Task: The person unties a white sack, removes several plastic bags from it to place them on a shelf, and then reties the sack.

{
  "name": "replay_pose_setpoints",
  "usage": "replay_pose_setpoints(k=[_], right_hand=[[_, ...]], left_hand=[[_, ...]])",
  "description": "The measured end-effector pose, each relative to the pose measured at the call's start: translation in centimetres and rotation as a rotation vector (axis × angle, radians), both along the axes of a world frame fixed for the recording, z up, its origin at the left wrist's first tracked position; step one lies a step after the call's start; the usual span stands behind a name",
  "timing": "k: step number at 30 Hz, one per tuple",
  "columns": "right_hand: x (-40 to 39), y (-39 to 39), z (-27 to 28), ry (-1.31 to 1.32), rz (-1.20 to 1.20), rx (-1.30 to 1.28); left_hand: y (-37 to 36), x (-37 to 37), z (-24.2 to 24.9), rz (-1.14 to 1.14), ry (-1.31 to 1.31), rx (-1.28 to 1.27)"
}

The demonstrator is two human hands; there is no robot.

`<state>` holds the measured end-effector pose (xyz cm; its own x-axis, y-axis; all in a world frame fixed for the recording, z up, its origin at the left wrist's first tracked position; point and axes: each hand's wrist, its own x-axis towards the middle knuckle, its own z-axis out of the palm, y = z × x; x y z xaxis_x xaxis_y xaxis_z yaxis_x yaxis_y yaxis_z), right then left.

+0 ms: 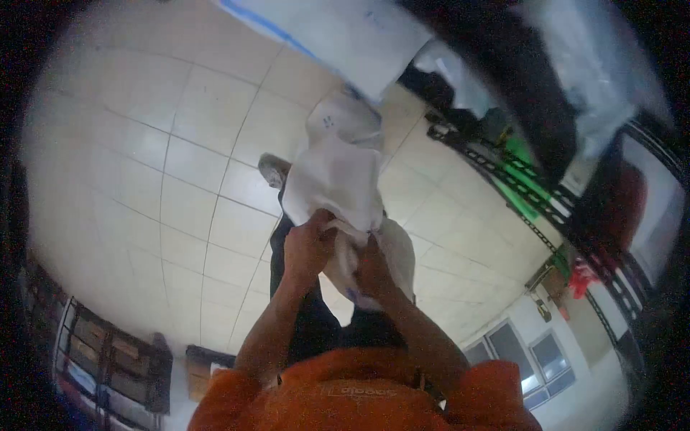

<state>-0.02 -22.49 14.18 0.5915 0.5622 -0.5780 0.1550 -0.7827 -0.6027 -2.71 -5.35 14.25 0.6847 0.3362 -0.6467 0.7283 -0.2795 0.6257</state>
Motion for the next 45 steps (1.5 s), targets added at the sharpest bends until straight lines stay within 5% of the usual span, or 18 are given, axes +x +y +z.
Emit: replay_pose_setpoints(k=[6,8,12,14,17,18,20,23,24,27,29,34,36,40,41,43,44,45], right_hand=[[0.6,-0.2,15.6,-0.031,0.033,0.031],[0.9,0.3,21.5,0.282,0.164,-0.152],[-2.5,-1.4,24.7,-0.076,0.484,0.231],[-0.4,2.3,30.5,0.083,0.335,0.019],[-0.6,-0.2,30.4,-0.008,0.383,0.213],[-0.2,-0.7,31.6,-0.003,0.423,0.258],[1.2,-1.0,35.8,-0.126,0.448,0.387],[4.8,-0.9,39.2,0.264,-0.136,0.584],[6.3,-0.8,39.4,0.098,-0.096,0.595],[9.3,0.2,37.2,0.313,-0.586,0.660],[10.9,0.7,34.6,0.257,-0.540,0.607],[19.8,4.1,28.8,-0.194,-0.584,0.346],[25.0,8.7,29.2,-0.093,-1.040,0.656],[36.0,14.3,26.6,0.070,-0.901,1.360],[38.5,14.7,25.2,-0.064,-0.808,1.276],[41.0,13.5,21.2,-1.090,-0.148,0.158],[39.8,13.0,20.2,-1.158,0.030,0.019],[34.6,14.0,23.3,-0.643,-0.253,0.068]], left_hand=[[3.9,0.5,9.8,0.016,0.127,0.001],[3.9,-3.5,7.7,0.042,0.139,0.124],[4.0,-7.1,3.0,0.092,-0.047,0.302],[5.2,-7.4,2.0,0.298,-0.345,-0.385],[6.5,-6.0,3.5,0.431,-0.434,-1.012],[6.3,-3.9,10.1,0.476,-0.370,-1.105],[4.4,-1.4,14.5,0.505,-0.371,-1.121],[2.3,-1.9,18.5,0.652,-0.351,-1.183],[2.1,-2.3,19.3,0.681,-0.346,-1.192],[2.8,-3.8,21.4,0.742,-0.296,-1.183],[3.3,-4.9,21.1,0.792,-0.246,-1.186],[1.3,-10.3,10.2,1.046,-0.188,-1.136],[2.6,-11.7,10.6,1.077,-0.273,-1.198],[4.7,-15.8,11.4,1.042,-0.231,-1.080],[5.1,-16.0,12.4,1.047,-0.212,-1.055],[5.5,-16.4,14.5,1.105,-0.158,-0.957],[5.3,-16.3,15.1,1.145,-0.141,-0.888],[3.6,-15.9,15.2,1.384,-0.243,-1.019]])
